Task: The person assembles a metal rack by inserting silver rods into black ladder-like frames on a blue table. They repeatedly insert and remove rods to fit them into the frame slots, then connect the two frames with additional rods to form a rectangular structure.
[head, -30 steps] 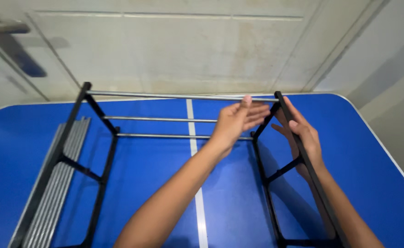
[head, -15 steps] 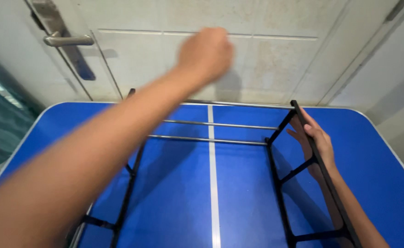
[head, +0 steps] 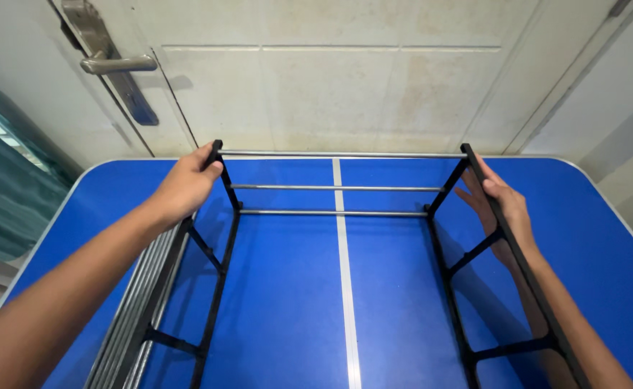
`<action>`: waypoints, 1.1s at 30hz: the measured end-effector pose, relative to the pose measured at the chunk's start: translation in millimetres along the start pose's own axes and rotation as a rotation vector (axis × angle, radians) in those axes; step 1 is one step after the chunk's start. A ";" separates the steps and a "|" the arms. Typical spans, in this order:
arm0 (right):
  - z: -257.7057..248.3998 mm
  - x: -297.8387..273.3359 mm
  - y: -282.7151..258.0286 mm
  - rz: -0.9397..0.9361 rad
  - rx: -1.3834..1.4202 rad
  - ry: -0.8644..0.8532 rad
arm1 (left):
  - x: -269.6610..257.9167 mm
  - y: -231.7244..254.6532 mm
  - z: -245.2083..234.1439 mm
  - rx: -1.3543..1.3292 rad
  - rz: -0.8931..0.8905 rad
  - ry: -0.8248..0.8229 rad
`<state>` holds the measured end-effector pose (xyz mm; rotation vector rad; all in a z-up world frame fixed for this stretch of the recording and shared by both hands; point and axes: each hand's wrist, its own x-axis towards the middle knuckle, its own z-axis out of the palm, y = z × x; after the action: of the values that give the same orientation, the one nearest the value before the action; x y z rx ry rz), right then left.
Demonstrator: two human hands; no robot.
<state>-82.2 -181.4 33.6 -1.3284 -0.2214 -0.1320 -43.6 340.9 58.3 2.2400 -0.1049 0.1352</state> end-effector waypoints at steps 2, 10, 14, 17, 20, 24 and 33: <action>-0.2 -3.0 -2.9 -0.005 -0.097 -0.016 | 7.5 -10.5 1.2 -0.069 0.233 0.012; 7.6 -14.2 16.9 -0.060 -0.131 -0.122 | 1.2 -37.3 22.0 -0.752 -0.137 -0.199; 4.3 -18.0 34.7 0.008 -0.251 -0.112 | -16.3 -60.3 41.3 -0.659 -0.212 -0.265; -4.6 -19.2 54.1 0.075 -0.256 -0.112 | -13.0 -85.5 61.0 -0.708 -0.213 -0.233; -16.5 -18.9 76.6 0.136 -0.244 -0.089 | -8.2 -114.3 81.9 -0.668 -0.284 -0.242; -31.5 -14.7 104.0 0.204 -0.286 -0.094 | -2.7 -148.9 102.0 -0.663 -0.337 -0.211; -52.6 19.7 114.1 0.254 -0.221 -0.199 | 21.4 -157.9 125.9 -0.725 -0.222 -0.129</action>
<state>-33.4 -204.9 -81.5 -1.5795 -0.2085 0.1965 4.6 340.0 -138.9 1.5196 0.0262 -0.1503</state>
